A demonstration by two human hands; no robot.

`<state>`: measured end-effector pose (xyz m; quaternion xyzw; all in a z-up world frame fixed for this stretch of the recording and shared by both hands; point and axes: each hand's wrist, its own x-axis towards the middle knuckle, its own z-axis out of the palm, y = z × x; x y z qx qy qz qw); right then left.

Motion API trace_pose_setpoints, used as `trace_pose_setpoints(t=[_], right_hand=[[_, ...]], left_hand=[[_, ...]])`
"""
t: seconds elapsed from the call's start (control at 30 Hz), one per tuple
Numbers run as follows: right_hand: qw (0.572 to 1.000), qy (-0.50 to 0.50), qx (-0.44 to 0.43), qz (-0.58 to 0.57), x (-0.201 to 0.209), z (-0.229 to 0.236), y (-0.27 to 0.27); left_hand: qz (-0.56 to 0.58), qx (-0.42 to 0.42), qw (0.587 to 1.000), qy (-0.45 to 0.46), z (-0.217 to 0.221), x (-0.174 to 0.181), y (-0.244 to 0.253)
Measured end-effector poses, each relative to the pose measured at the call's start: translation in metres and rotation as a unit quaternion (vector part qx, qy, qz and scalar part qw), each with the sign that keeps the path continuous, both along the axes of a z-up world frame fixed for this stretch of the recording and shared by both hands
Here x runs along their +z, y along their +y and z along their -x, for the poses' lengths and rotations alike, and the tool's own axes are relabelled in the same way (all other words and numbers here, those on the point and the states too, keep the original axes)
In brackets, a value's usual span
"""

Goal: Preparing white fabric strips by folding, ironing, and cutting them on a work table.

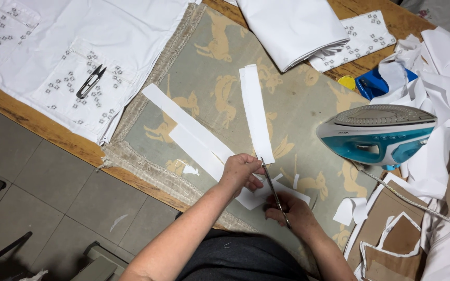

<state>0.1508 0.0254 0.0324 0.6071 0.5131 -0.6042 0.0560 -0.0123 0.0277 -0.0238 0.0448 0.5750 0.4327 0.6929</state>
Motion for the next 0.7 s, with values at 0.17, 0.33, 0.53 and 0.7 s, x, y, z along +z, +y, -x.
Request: trace_pose_setpoints(t=[0.17, 0.33, 0.53, 0.7], right_hand=[[0.999, 0.035, 0.010, -0.008, -0.002, 0.005, 0.005], [0.998, 0.056, 0.030, -0.030, -0.013, 0.002, 0.005], [0.998, 0.000, 0.040, -0.050, -0.009, 0.004, 0.002], [0.996, 0.056, 0.045, -0.047, -0.008, 0.001, 0.007]], left_hand=[[-0.033, -0.016, 0.999, -0.012, 0.001, 0.000, -0.003], [-0.026, -0.029, 0.999, -0.005, 0.001, -0.001, -0.002], [-0.024, -0.020, 0.999, -0.014, 0.003, -0.002, -0.001], [-0.020, -0.041, 0.999, -0.006, 0.003, 0.002, -0.001]])
